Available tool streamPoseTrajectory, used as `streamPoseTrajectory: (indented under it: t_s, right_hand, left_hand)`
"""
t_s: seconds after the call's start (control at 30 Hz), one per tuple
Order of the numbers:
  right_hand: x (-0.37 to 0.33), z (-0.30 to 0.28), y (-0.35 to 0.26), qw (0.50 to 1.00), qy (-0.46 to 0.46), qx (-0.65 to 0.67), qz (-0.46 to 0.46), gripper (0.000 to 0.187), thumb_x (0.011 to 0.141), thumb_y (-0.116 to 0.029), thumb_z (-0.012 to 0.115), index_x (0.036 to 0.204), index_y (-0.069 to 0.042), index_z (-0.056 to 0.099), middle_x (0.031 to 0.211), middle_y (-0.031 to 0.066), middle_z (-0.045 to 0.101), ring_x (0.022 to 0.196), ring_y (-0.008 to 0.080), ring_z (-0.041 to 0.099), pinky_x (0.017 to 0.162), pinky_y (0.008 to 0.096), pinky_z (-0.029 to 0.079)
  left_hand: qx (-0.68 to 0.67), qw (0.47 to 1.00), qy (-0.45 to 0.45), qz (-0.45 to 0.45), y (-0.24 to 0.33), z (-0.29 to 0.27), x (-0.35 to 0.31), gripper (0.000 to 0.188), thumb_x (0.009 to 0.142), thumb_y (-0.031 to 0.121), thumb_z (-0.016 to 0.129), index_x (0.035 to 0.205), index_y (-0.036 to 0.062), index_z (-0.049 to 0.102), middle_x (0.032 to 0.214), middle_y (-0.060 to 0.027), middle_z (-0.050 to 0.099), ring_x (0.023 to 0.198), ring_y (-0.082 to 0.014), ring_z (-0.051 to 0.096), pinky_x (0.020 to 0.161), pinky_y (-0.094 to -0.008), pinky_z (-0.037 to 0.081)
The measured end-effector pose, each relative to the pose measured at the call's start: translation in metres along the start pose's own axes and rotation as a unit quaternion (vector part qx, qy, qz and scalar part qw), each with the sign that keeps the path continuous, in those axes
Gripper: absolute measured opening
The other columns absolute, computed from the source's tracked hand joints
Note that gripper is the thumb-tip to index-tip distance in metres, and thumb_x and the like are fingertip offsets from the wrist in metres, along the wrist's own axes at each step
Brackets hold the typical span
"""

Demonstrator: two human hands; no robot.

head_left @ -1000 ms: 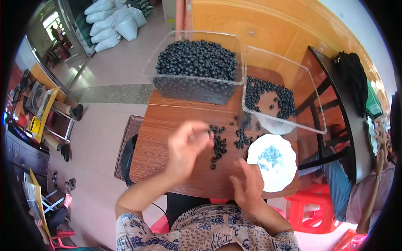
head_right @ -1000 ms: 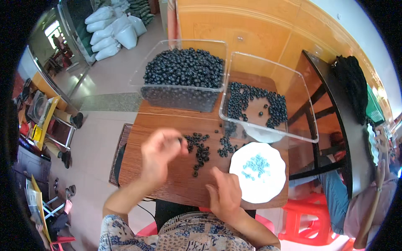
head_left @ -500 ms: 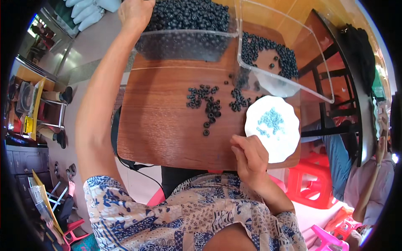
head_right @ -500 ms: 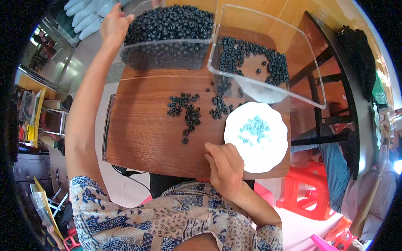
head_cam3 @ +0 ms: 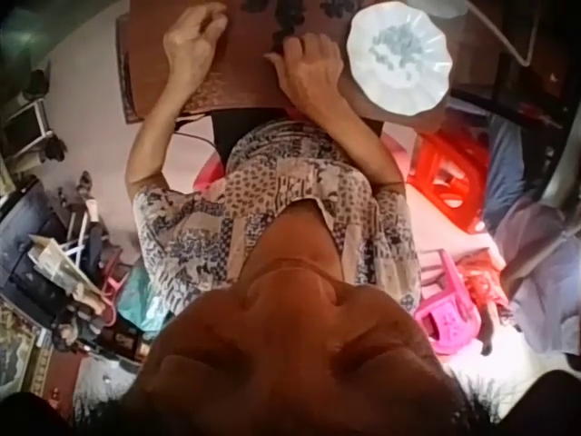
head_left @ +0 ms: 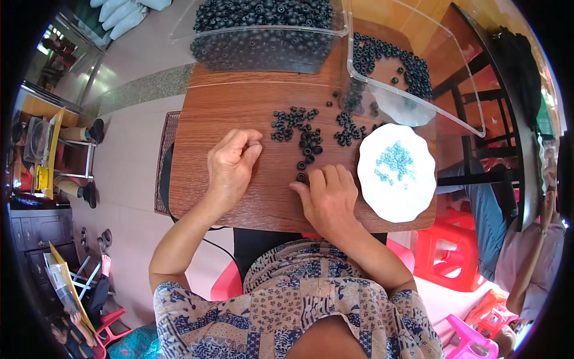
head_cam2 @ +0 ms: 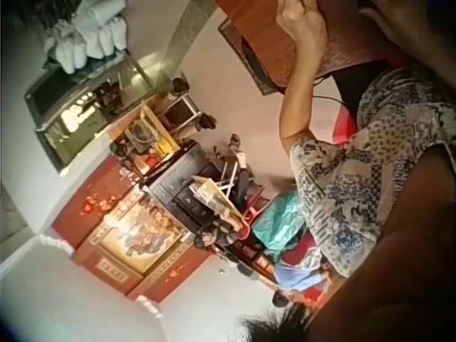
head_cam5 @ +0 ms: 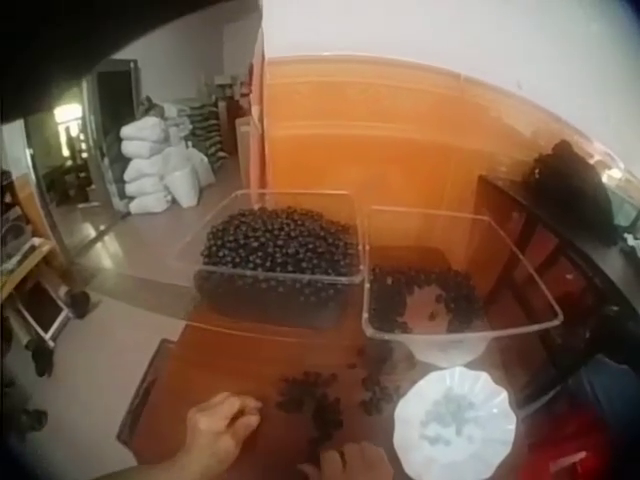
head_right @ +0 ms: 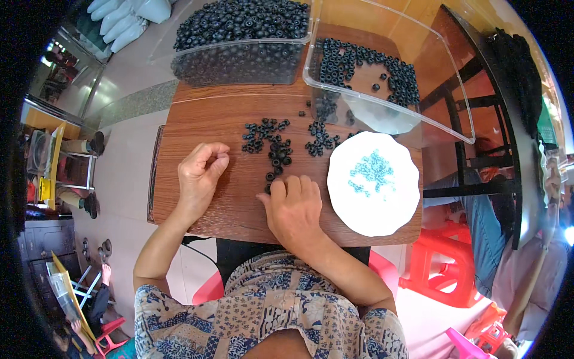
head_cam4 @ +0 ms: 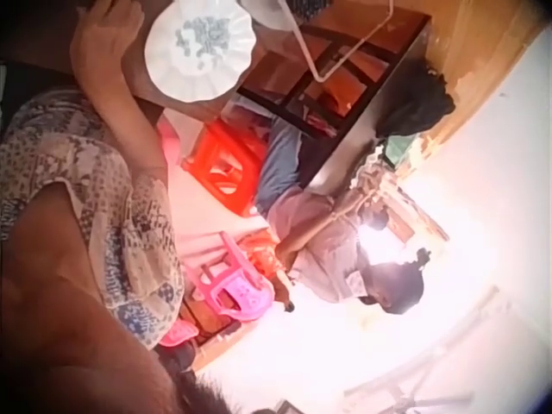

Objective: Inspecting and sorting small black components from a table into a plate and storage bins.

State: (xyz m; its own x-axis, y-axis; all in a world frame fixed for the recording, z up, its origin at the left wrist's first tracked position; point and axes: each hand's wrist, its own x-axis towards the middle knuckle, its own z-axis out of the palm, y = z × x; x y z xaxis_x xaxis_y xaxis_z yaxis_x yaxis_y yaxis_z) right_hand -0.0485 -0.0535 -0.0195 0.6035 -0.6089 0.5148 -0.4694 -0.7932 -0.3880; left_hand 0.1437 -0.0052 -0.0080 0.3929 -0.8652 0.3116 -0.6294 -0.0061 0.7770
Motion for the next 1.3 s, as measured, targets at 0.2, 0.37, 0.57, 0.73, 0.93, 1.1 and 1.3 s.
streamPoseTrajectory:
  t_s: [0.2, 0.37, 0.57, 0.73, 0.93, 1.1, 1.3]
  right_hand:
    - [-0.002, 0.01, 0.004, 0.999, -0.004, -0.032, -0.001, 0.021, 0.068, -0.011, 0.075, 0.077, -0.003, 0.057, 0.072, 0.0109, 0.051, 0.067, 0.0295, 0.051, 0.058, 0.0379, 0.041]
    - [-0.005, 0.001, 0.008, 0.996, 0.058, 0.073, -0.015, 0.022, 0.068, -0.003, 0.074, 0.083, -0.001, 0.059, 0.075, 0.0118, 0.055, 0.066, 0.0299, 0.053, 0.057, 0.0373, 0.042]
    - [-0.006, -0.01, 0.003, 0.992, 0.083, 0.084, -0.053, 0.025, 0.068, 0.003, 0.072, 0.09, 0.0, 0.06, 0.078, 0.0111, 0.058, 0.065, 0.0282, 0.053, 0.056, 0.0361, 0.041]
    - [-0.011, -0.012, 0.005, 0.986, 0.109, 0.125, -0.035, 0.025, 0.07, 0.004, 0.071, 0.092, 0.001, 0.061, 0.079, 0.0107, 0.058, 0.064, 0.0262, 0.053, 0.056, 0.0338, 0.042]
    - [-0.018, -0.019, 0.006, 0.944, 0.087, 0.295, 0.123, 0.022, 0.079, 0.002, 0.07, 0.101, 0.003, 0.065, 0.079, 0.0077, 0.06, 0.068, 0.0146, 0.054, 0.058, 0.0232, 0.042]
    - [-0.023, -0.022, 0.008, 0.954, 0.082, 0.271, 0.098, 0.028, 0.08, 0.001, 0.069, 0.108, 0.002, 0.066, 0.079, 0.0082, 0.061, 0.067, 0.0153, 0.055, 0.059, 0.0246, 0.044]
    - [-0.023, -0.021, 0.014, 0.983, 0.096, 0.158, 0.021, 0.037, 0.072, 0.001, 0.071, 0.109, 0.001, 0.066, 0.076, 0.0093, 0.058, 0.063, 0.0229, 0.055, 0.054, 0.0309, 0.043]
  left_hand:
    - [-0.024, 1.0, 0.004, -0.001, 0.004, 0.009, -0.005, 0.014, 0.083, -0.001, 0.066, 0.097, -0.0015, 0.064, 0.084, -0.0036, 0.062, 0.073, -0.0102, 0.057, 0.067, -0.0228, 0.047]
    - [-0.274, 0.934, -0.077, -0.217, 0.018, 0.015, -0.032, 0.014, 0.086, 0.004, 0.066, 0.099, -0.001, 0.066, 0.083, -0.0023, 0.065, 0.072, -0.0073, 0.059, 0.065, -0.0215, 0.048]
    - [-0.385, 0.88, -0.136, -0.242, 0.04, 0.025, -0.043, 0.02, 0.088, 0.007, 0.065, 0.105, -0.0037, 0.065, 0.09, -0.0065, 0.067, 0.077, -0.0092, 0.06, 0.072, -0.0213, 0.049]
    - [-0.449, 0.843, -0.144, -0.259, 0.049, 0.031, -0.046, 0.02, 0.089, 0.007, 0.064, 0.105, -0.0042, 0.065, 0.094, -0.0066, 0.067, 0.081, -0.0108, 0.06, 0.075, -0.0229, 0.048]
    - [-0.57, 0.731, -0.153, -0.342, 0.039, 0.037, -0.049, 0.022, 0.092, 0.013, 0.059, 0.107, -0.0044, 0.063, 0.095, -0.0085, 0.065, 0.082, -0.0164, 0.06, 0.077, -0.0285, 0.047]
    - [-0.638, 0.663, -0.163, -0.355, 0.038, 0.056, -0.053, 0.028, 0.092, 0.016, 0.06, 0.114, -0.0023, 0.059, 0.092, -0.0079, 0.063, 0.08, -0.0165, 0.058, 0.075, -0.0296, 0.047]
    - [-0.617, 0.682, -0.139, -0.366, 0.041, 0.061, -0.056, 0.028, 0.093, 0.015, 0.059, 0.115, -0.0017, 0.059, 0.093, -0.0062, 0.063, 0.082, -0.0138, 0.056, 0.075, -0.0278, 0.046]
